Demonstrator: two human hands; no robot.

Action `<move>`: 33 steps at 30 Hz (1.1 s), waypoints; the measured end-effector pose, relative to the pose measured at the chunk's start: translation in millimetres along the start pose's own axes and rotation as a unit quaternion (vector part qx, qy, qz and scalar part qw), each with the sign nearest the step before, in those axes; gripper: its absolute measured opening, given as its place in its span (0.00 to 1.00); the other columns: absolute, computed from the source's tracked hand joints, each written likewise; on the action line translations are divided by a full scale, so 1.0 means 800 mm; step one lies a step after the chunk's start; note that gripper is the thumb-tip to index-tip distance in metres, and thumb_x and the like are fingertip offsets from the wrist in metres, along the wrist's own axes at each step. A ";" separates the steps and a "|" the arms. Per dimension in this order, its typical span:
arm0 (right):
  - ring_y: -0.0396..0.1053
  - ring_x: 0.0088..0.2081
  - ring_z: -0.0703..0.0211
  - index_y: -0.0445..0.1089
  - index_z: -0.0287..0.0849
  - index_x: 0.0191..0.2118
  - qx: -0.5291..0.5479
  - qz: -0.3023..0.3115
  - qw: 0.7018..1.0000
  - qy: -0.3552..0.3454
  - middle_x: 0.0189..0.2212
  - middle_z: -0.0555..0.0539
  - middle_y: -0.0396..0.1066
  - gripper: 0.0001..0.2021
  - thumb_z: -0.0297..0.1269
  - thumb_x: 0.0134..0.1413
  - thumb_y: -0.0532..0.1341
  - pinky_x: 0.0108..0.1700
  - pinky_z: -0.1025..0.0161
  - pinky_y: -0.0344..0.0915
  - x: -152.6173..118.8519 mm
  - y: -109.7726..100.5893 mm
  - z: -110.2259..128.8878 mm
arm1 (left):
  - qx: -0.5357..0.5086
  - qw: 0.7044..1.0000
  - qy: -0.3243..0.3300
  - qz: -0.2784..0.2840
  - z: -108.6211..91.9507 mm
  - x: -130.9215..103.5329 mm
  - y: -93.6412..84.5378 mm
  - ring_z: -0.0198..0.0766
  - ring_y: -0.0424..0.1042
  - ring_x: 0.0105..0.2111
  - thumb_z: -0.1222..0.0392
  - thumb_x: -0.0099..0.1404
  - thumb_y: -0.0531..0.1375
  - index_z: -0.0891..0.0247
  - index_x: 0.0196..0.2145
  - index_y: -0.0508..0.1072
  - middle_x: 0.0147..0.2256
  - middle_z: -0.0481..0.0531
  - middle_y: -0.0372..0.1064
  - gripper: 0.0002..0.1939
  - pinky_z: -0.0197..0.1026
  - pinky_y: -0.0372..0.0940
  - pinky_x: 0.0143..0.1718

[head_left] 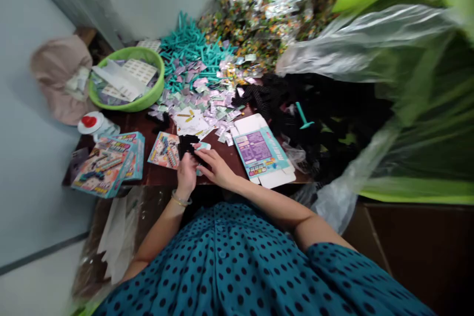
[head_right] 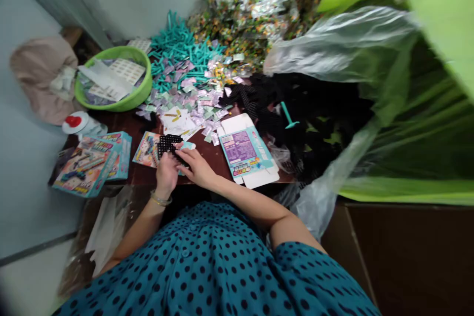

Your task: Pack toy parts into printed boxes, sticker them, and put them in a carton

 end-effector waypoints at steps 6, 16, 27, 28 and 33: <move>0.71 0.55 0.51 0.76 0.42 0.53 -0.182 -0.162 0.951 0.188 0.53 0.39 0.76 0.14 0.36 0.64 0.62 0.60 0.51 0.65 0.012 -0.236 -0.153 | -0.131 0.979 -0.157 -0.016 0.010 0.009 -0.008 0.38 0.80 0.39 0.55 0.61 0.65 0.64 0.44 0.78 0.41 0.54 0.80 0.15 0.41 0.74 0.45; 0.72 0.47 0.45 0.77 0.32 0.46 -0.341 -0.351 0.773 0.404 0.44 0.28 0.76 0.15 0.35 0.62 0.58 0.52 0.50 0.65 -0.137 -0.522 -0.215 | -0.066 0.967 -0.244 0.014 0.030 -0.006 0.006 0.39 0.77 0.29 0.57 0.57 0.69 0.67 0.36 0.79 0.32 0.54 0.79 0.12 0.38 0.74 0.33; 0.67 0.58 0.50 0.73 0.35 0.58 -0.292 -0.160 0.923 0.193 0.59 0.35 0.72 0.22 0.26 0.59 0.57 0.63 0.52 0.61 0.218 -0.398 -0.301 | -0.090 0.938 -0.334 -0.004 0.052 -0.007 0.052 0.38 0.75 0.26 0.58 0.52 0.73 0.62 0.30 0.79 0.29 0.52 0.76 0.09 0.38 0.71 0.28; 0.63 0.62 0.48 0.69 0.33 0.62 -0.311 -0.173 0.915 0.189 0.63 0.32 0.67 0.26 0.25 0.58 0.58 0.66 0.50 0.58 0.242 -0.422 -0.306 | -0.101 0.931 -0.350 -0.029 0.058 -0.007 0.045 0.37 0.74 0.25 0.58 0.52 0.73 0.61 0.29 0.79 0.27 0.51 0.75 0.09 0.37 0.71 0.26; 0.61 0.63 0.43 0.58 0.32 0.70 -0.428 -0.166 0.848 0.266 0.69 0.28 0.56 0.35 0.25 0.55 0.59 0.61 0.50 0.58 0.320 -0.523 -0.342 | -0.142 0.915 -0.369 -0.078 0.072 0.015 0.035 0.35 0.70 0.21 0.57 0.53 0.73 0.60 0.27 0.77 0.24 0.49 0.72 0.09 0.37 0.69 0.23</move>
Point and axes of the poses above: each hand's wrist, its own x-axis towards the middle knuckle, its own y-axis out of the palm, z = x × y, the point moved 9 cm from there along x, towards the middle knuckle
